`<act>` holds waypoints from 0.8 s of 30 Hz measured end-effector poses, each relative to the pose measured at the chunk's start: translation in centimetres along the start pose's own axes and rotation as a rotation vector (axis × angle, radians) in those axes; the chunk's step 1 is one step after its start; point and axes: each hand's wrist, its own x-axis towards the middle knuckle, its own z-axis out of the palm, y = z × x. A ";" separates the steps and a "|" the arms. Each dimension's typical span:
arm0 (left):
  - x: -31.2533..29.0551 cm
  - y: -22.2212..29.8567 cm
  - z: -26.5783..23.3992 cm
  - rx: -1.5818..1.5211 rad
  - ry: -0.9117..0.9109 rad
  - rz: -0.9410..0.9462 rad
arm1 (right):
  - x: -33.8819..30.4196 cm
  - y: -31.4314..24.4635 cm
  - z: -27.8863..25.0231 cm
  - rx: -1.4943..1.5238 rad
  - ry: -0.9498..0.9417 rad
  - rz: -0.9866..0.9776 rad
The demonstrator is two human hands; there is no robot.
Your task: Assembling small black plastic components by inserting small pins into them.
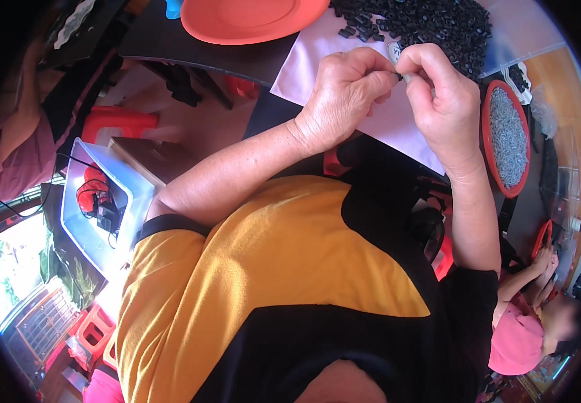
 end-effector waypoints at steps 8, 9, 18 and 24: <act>0.0 0.0 0.1 0.015 0.018 0.013 | 0.1 0.3 0.3 -0.031 -0.020 -0.023; 0.0 -0.2 0.1 0.013 0.017 0.013 | 0.4 0.3 0.6 -0.187 0.020 -0.219; 0.2 -0.2 0.5 -0.063 0.078 0.012 | -0.8 -0.5 2.2 -0.319 0.183 -0.239; -0.1 0.6 1.4 -0.221 0.249 0.018 | -1.4 -1.0 4.1 -0.387 0.324 -0.210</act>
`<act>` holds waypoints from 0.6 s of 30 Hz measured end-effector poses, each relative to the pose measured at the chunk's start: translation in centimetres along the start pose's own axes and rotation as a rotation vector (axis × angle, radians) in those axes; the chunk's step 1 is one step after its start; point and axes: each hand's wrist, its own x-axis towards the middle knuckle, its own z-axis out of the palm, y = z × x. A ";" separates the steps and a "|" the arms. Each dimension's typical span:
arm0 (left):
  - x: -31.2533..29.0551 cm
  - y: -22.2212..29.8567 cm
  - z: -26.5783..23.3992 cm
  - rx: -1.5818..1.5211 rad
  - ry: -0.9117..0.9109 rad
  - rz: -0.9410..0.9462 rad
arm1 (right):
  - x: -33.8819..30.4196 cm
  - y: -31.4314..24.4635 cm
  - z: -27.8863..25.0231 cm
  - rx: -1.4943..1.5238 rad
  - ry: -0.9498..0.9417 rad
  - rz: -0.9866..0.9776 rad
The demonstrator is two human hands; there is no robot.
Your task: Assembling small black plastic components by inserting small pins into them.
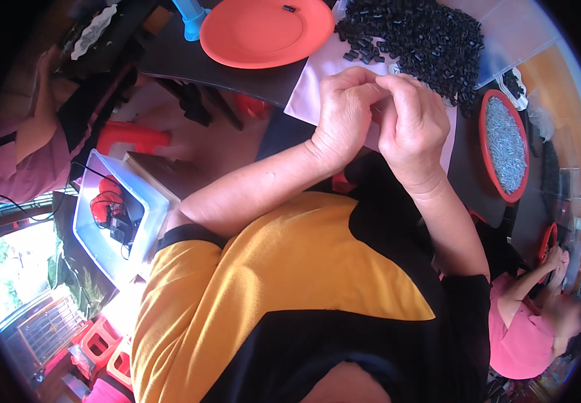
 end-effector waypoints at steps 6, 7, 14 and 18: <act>-0.9 0.6 1.0 -0.142 0.113 -0.146 | 0.7 -0.7 0.1 0.010 0.045 0.033; -1.0 0.8 1.1 -0.133 0.110 -0.148 | 0.8 -0.7 0.0 0.032 0.048 0.018; -1.3 2.3 -0.1 -0.060 0.045 -0.216 | 0.1 -0.5 1.1 0.141 0.160 -0.018; -1.2 3.6 -0.4 -0.034 -0.020 -0.334 | -0.2 -0.1 1.0 0.321 0.164 0.124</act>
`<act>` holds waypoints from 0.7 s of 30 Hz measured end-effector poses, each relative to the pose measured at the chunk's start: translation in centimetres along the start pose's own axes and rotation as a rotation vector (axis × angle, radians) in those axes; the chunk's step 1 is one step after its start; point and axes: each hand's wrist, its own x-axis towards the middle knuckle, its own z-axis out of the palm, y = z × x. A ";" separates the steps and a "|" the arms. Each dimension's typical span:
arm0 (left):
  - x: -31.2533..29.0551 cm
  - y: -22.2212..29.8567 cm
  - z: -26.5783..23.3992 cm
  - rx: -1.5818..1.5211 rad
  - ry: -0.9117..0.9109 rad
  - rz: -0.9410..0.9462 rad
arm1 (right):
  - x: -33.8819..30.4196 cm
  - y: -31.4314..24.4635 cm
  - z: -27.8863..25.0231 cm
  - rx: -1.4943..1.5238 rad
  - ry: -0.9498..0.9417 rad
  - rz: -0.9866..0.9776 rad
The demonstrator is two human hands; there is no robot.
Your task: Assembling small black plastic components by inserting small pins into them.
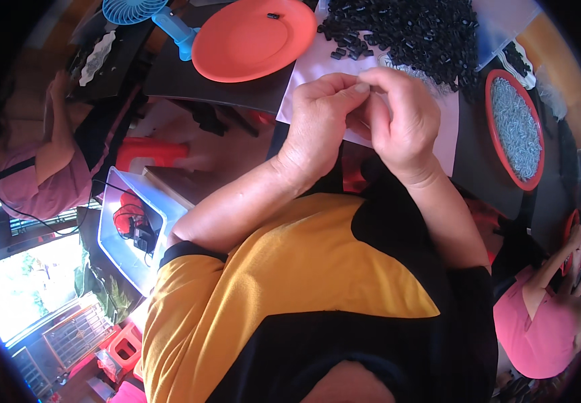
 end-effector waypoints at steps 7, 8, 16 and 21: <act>1.4 -0.7 -1.1 0.052 -0.102 -0.065 | -0.9 0.4 -0.4 0.057 0.020 0.144; 1.4 -0.8 -1.0 0.051 -0.103 -0.067 | -0.9 0.4 -0.5 0.056 0.019 0.145; 0.0 -1.1 -0.7 0.302 -0.057 0.069 | -0.8 -0.7 -0.7 -0.107 -0.042 -0.158; 0.1 -0.7 -0.6 0.383 -0.082 0.090 | -0.9 -0.9 -0.7 -0.146 -0.044 -0.143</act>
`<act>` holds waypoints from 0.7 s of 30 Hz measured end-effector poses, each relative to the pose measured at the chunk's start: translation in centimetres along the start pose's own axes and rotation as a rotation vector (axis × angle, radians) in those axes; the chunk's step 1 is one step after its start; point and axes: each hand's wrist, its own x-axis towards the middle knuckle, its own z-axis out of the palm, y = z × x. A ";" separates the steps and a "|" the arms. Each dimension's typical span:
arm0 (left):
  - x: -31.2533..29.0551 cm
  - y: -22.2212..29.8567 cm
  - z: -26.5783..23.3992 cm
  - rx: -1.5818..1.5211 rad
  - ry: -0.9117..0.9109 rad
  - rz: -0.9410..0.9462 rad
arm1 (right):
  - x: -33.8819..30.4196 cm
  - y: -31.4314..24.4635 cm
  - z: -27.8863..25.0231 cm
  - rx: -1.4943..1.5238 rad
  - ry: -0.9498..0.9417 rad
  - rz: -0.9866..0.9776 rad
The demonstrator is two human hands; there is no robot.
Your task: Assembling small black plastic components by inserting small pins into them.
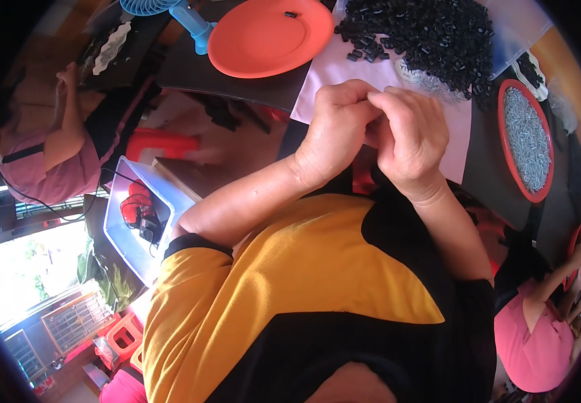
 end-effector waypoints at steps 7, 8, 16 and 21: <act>2.7 2.4 -5.0 0.079 0.070 0.178 | 0.4 2.4 -1.8 0.093 -0.038 0.294; 3.5 3.0 -6.1 0.167 0.082 0.253 | 0.0 3.3 -2.6 0.051 -0.061 0.396; 8.9 1.1 -9.3 1.084 0.314 0.861 | -2.0 6.4 -4.8 -0.219 -0.362 0.378; 7.2 -0.2 -2.9 0.919 -0.015 0.897 | -1.8 6.9 -5.2 -0.062 -0.146 0.529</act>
